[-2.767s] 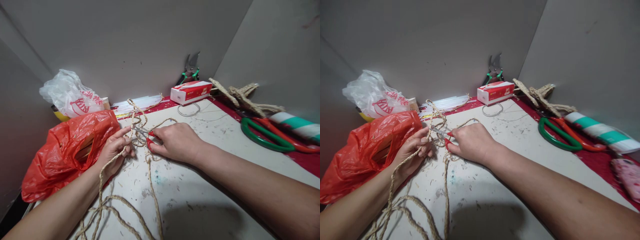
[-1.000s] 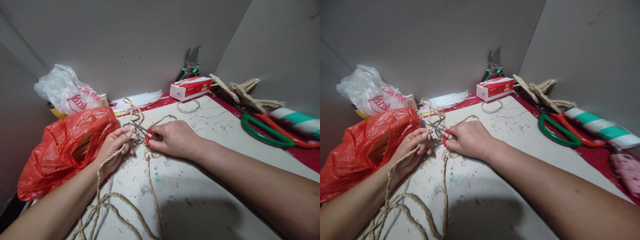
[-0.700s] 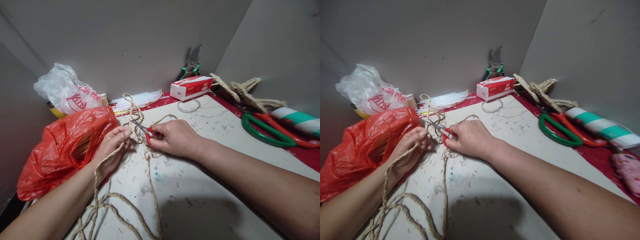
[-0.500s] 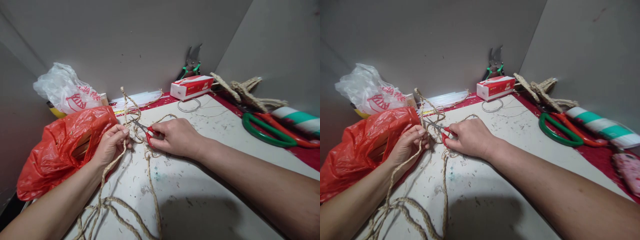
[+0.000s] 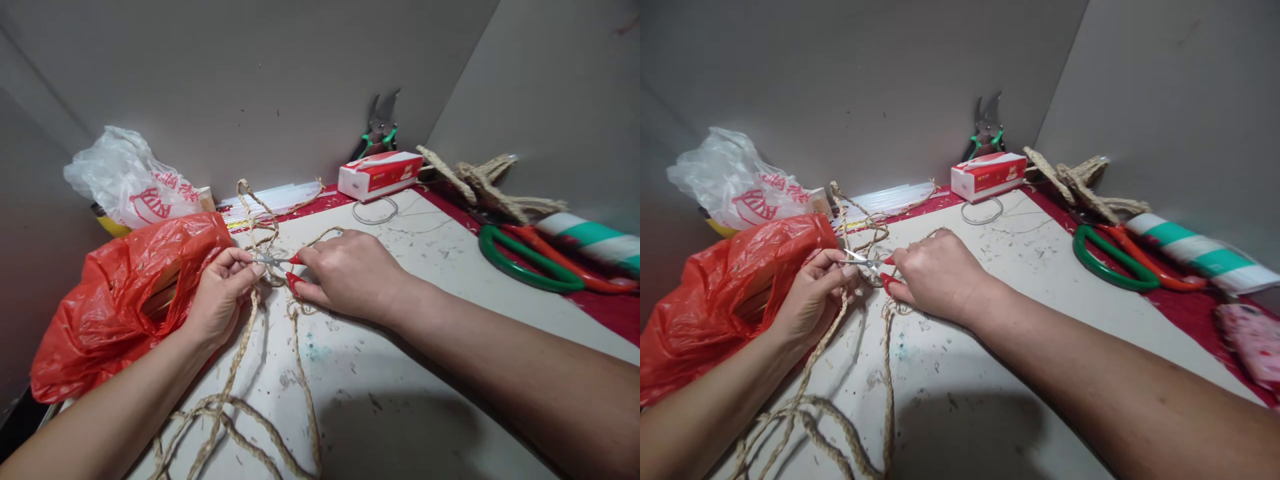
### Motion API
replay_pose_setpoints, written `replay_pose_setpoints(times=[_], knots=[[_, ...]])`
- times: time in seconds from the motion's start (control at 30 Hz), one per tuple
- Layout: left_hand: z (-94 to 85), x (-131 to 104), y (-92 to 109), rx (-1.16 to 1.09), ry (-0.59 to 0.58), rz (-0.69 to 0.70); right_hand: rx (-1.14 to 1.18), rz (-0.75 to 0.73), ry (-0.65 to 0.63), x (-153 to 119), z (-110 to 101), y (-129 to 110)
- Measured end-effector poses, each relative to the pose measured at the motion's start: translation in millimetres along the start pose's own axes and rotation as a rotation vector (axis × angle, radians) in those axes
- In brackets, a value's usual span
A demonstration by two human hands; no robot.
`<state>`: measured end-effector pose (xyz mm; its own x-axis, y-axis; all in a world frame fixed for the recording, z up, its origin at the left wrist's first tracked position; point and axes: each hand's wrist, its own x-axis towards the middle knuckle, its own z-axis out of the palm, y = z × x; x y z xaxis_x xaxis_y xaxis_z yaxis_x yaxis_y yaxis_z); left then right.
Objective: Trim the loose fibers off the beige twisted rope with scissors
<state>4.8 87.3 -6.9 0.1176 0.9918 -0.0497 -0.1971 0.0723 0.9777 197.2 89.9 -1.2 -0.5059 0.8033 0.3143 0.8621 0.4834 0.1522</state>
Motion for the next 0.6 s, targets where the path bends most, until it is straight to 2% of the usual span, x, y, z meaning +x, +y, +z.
replay_pose_setpoints(times=[0.2,0.4,0.6], knots=[[-0.2,-1.3,0.4,-0.049,-0.021,-0.001,0.014,0.021,-0.029,1.3,0.6,2.2],[0.0,0.3,-0.5,-0.052,-0.01,0.006,0.025,0.009,0.011,-0.4,1.8,-0.5],[0.0,-2.2,0.0,-0.084,-0.058,-0.07,0.011,0.014,0.01,-1.4,0.9,-1.6]])
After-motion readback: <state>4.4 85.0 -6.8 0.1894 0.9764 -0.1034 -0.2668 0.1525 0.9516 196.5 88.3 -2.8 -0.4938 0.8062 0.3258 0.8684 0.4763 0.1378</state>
